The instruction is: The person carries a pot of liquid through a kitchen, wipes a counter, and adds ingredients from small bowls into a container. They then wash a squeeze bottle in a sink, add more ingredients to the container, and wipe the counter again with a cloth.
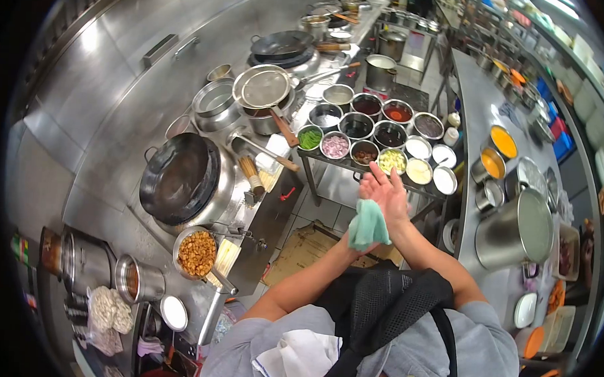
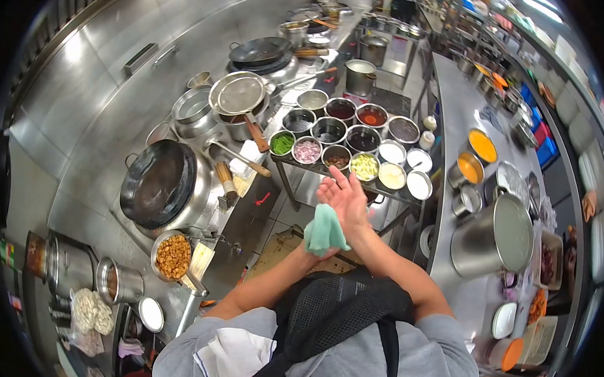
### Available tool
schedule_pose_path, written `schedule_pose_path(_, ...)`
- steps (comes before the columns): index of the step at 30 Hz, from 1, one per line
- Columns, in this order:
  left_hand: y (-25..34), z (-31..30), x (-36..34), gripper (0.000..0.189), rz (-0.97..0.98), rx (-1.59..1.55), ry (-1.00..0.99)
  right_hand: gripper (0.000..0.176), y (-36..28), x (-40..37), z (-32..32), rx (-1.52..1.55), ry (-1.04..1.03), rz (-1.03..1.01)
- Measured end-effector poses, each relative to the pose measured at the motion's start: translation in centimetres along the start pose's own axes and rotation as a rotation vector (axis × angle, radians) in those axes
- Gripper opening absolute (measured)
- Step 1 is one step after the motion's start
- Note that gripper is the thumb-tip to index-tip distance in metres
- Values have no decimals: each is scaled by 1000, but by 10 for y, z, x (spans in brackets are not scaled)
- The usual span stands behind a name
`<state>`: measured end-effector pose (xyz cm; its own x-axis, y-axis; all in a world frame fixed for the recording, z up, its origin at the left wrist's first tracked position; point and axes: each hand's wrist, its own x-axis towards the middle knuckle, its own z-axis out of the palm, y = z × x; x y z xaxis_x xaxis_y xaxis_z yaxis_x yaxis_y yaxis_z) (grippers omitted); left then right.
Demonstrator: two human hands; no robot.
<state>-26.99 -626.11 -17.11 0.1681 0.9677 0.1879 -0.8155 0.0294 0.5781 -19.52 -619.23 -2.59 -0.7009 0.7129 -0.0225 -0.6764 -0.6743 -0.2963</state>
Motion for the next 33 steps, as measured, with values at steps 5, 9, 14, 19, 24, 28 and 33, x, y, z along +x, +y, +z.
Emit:
schedule_pose_path(5, 10, 63, 1, 36, 102, -125, 500, 63, 29, 2, -48, -302, -240, 154)
schedule_pose_path(9, 7, 16, 9, 31, 205, -286, 337, 84, 31, -53, -17, -1716, -200, -232)
schedule_pose_path(14, 31, 5, 18, 22, 321, -268, 268, 66, 10, -65, -25, -1718, -252, -270)
schedule_pose_path(19, 86, 54, 31, 15, 289, 777, 469, 26, -49, -80, -13, -1464, 106, -361)
schedule_pose_path(24, 100, 7, -3, 20, 128, 1294, 522, 22, -80, -102, -13, -1322, 335, -293)
schedule_pose_path(28, 98, 8, -22, 19, 73, 1418, 449, 24, -77, -97, -40, -1402, 271, -264)
schedule_pose_path(33, 75, 71, -9, 20, -21, 1475, 305, 52, -35, -103, -38, -1751, -90, -264)
